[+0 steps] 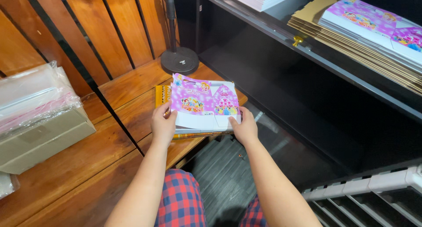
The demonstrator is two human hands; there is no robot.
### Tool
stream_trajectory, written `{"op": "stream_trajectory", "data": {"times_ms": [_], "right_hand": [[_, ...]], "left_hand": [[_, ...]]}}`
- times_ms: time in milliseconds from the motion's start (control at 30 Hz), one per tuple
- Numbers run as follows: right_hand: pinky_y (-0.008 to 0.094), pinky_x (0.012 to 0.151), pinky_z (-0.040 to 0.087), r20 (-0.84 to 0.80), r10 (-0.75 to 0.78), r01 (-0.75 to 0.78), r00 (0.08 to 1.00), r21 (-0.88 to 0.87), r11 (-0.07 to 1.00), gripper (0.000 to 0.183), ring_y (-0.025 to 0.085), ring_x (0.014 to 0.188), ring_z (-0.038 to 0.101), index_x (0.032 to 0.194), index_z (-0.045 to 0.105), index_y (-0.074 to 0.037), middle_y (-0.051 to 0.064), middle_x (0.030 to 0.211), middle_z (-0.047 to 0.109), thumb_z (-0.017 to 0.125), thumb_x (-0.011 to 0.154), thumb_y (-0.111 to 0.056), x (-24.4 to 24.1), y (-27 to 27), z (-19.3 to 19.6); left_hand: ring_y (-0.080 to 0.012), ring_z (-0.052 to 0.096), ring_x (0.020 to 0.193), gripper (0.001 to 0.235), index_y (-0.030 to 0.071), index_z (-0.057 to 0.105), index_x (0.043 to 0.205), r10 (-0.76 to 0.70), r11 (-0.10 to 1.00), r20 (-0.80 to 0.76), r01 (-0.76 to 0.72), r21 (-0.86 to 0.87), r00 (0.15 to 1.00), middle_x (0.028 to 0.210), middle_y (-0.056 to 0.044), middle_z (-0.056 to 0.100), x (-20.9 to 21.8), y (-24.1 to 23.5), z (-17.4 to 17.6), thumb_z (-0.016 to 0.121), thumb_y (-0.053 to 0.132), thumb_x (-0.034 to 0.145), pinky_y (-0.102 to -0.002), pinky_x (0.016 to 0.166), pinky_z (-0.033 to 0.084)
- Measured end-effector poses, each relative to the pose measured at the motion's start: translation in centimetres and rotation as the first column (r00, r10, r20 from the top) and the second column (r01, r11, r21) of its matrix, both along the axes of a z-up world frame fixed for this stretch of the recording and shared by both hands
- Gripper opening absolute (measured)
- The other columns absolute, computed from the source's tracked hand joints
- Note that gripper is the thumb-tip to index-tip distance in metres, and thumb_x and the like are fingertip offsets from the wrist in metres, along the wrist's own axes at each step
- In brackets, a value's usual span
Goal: The person repeatedly picks up a stack of pink paper items from a wooden surface and places them onto a black shelf. The action is repeated multiple times in a loop.
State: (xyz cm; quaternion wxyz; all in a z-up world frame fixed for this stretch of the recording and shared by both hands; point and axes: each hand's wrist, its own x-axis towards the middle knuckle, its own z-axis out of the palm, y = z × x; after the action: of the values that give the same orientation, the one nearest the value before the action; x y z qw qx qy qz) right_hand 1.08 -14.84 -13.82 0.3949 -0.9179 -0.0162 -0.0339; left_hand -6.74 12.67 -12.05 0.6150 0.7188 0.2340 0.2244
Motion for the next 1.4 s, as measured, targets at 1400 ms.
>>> {"op": "stream_trajectory", "data": {"times_ms": [1400], "right_hand": [[0.047,0.116,0.043,0.005,0.012,-0.011,1.0,-0.047,0.999,0.065,0.034,0.136,0.057,0.15,0.052,-0.015,0.012,0.145,0.057,0.072,0.093,-0.039,-0.6,0.4,0.3]], "left_hand": [[-0.0355,0.07,0.111,0.062,0.006,0.041,0.159,-0.117,0.964,0.019,0.118,-0.238,0.993,0.123,-0.032,0.068,0.4,-0.1,-1.8,0.062,0.003,0.1,-0.045,0.087,0.062]]}}
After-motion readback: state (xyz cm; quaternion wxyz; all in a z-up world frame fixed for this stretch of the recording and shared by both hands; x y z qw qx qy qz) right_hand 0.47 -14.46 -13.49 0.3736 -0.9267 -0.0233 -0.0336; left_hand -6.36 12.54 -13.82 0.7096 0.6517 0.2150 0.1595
